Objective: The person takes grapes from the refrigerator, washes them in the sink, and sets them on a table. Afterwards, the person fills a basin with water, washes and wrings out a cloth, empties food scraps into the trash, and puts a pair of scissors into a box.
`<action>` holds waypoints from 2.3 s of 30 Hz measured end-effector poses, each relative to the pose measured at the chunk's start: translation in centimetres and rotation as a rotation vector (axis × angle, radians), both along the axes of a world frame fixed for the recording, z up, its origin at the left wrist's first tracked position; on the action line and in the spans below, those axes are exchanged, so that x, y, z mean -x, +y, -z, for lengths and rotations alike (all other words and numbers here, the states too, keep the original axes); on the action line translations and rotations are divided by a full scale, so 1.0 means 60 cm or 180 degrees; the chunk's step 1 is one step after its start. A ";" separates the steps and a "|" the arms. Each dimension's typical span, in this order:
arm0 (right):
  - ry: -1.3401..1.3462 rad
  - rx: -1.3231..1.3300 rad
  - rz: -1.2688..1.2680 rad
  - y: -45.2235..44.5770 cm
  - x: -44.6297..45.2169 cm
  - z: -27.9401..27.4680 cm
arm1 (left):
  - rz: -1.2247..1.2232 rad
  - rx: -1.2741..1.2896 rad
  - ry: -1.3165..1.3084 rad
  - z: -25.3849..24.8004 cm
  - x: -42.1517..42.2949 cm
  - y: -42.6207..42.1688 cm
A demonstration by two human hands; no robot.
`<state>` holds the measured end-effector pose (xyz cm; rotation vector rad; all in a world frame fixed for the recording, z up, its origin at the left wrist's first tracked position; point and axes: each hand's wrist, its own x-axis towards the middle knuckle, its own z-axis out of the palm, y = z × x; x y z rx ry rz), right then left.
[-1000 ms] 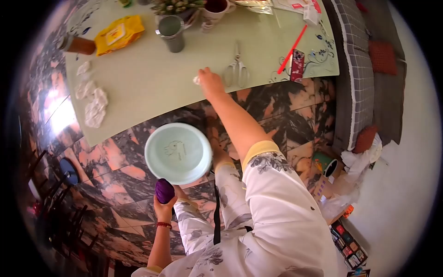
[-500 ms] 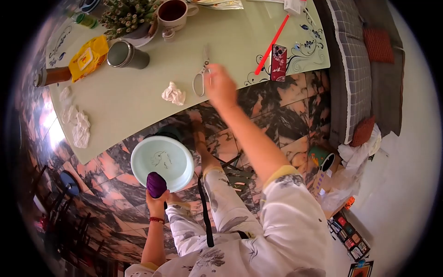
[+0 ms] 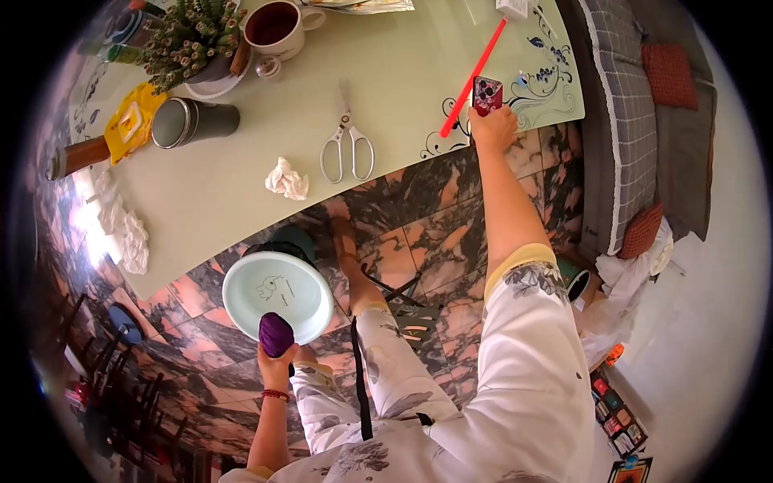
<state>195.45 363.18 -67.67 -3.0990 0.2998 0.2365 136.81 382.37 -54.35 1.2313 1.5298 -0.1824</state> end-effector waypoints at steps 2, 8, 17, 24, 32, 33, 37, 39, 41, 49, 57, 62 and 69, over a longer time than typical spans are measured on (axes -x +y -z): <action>0.0055 0.0084 0.0059 -0.002 -0.007 0.006 | 0.0004 0.0013 0.0037 0.000 -0.006 0.001; -0.0153 0.0135 -0.0063 0.006 -0.007 0.008 | 0.0062 0.0000 0.0124 0.002 -0.016 0.003; -0.0368 -0.0206 -0.0025 -0.013 -0.002 0.022 | 0.0017 0.0146 0.0233 -0.006 -0.050 0.012; -0.0240 -0.0181 -0.0084 -0.020 0.025 -0.004 | -0.0009 0.0234 0.0272 0.000 -0.039 0.022; -0.0713 -0.0043 -0.0342 0.003 0.043 -0.002 | -0.0143 0.0336 0.0167 0.013 -0.020 0.033; -0.0777 -0.0153 -0.0530 0.005 0.045 -0.005 | -0.0162 0.0355 0.0148 0.012 -0.018 0.033; -0.0644 -0.0825 -0.1068 0.030 0.068 -0.022 | -0.0191 0.0364 0.0198 0.008 -0.025 0.032; -0.0224 -0.0790 -0.0809 0.050 0.088 -0.024 | -0.0254 0.0483 0.0285 0.016 -0.014 0.028; -0.0232 -0.0916 -0.0683 0.056 0.097 -0.001 | -0.0299 0.0501 0.0276 0.007 -0.024 0.029; 0.0500 -0.1510 0.0610 0.114 0.119 -0.016 | -0.0369 0.0425 0.0143 -0.035 -0.041 0.052; 0.0590 -0.2465 0.0890 0.116 0.125 -0.021 | -0.0308 0.0086 -0.0117 -0.073 -0.051 0.058; 0.1657 -0.4099 0.0852 0.125 0.090 -0.037 | -0.0400 0.0160 -0.0080 -0.068 -0.042 0.048; 0.1177 -0.4387 0.0934 0.130 0.110 -0.097 | -0.0019 0.0257 0.0091 -0.074 -0.060 0.035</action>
